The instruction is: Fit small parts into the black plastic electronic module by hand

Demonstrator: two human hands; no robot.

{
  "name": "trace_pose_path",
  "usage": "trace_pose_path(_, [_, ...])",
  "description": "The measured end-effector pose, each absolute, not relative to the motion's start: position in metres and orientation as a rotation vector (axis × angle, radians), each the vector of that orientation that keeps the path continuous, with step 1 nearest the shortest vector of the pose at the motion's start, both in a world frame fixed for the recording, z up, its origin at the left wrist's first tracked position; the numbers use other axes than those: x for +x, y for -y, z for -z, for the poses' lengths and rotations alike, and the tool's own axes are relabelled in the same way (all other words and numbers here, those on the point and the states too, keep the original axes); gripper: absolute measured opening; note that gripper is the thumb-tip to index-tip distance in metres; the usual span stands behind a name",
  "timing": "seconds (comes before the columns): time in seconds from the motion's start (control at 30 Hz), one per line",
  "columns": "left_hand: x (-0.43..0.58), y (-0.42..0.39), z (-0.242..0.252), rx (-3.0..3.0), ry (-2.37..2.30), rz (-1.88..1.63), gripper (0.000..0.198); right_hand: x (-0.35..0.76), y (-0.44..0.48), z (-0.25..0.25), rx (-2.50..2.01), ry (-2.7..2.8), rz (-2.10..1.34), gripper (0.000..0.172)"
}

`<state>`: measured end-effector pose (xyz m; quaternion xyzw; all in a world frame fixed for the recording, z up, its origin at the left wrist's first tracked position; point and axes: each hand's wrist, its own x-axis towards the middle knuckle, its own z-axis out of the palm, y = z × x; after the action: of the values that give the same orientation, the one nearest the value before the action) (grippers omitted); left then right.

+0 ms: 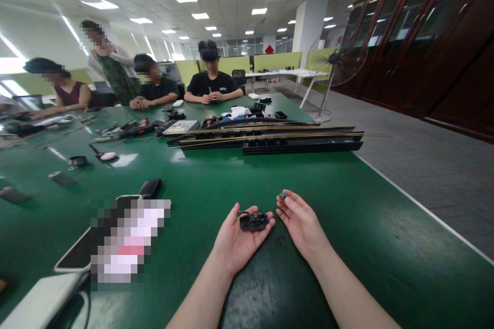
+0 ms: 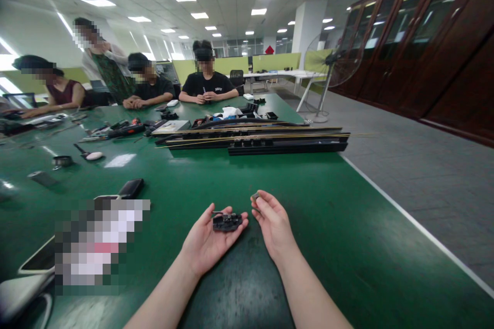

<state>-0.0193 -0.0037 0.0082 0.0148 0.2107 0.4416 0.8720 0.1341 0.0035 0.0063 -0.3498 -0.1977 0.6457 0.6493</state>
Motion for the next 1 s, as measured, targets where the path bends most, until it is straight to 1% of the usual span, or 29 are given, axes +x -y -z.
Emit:
trace_pose_path(0.2, [-0.019,0.004,-0.006,0.069,-0.417,-0.919,0.036,0.131,-0.002,-0.006,-0.840,0.569,-1.435,0.024])
trace_pose_path(0.43, [-0.019,0.003,-0.007,0.081,-0.445,-0.927,0.037,0.126,0.001,-0.003,-0.963,0.951,-1.331,0.026])
trace_pose_path(0.63, [-0.019,0.003,-0.006,0.069,-0.405,-0.937,0.034,0.123,0.007,-0.008,-1.051,1.417,-1.034,0.019])
trace_pose_path(0.83, [-0.018,0.002,-0.005,0.118,-0.454,-0.952,0.033,0.123,0.010,-0.010,-1.039,1.735,-0.906,0.027])
trace_pose_path(1.0, [-0.016,0.002,-0.005,0.107,-0.489,-0.949,0.035,0.124,0.010,-0.008,-1.067,1.796,-0.904,0.029])
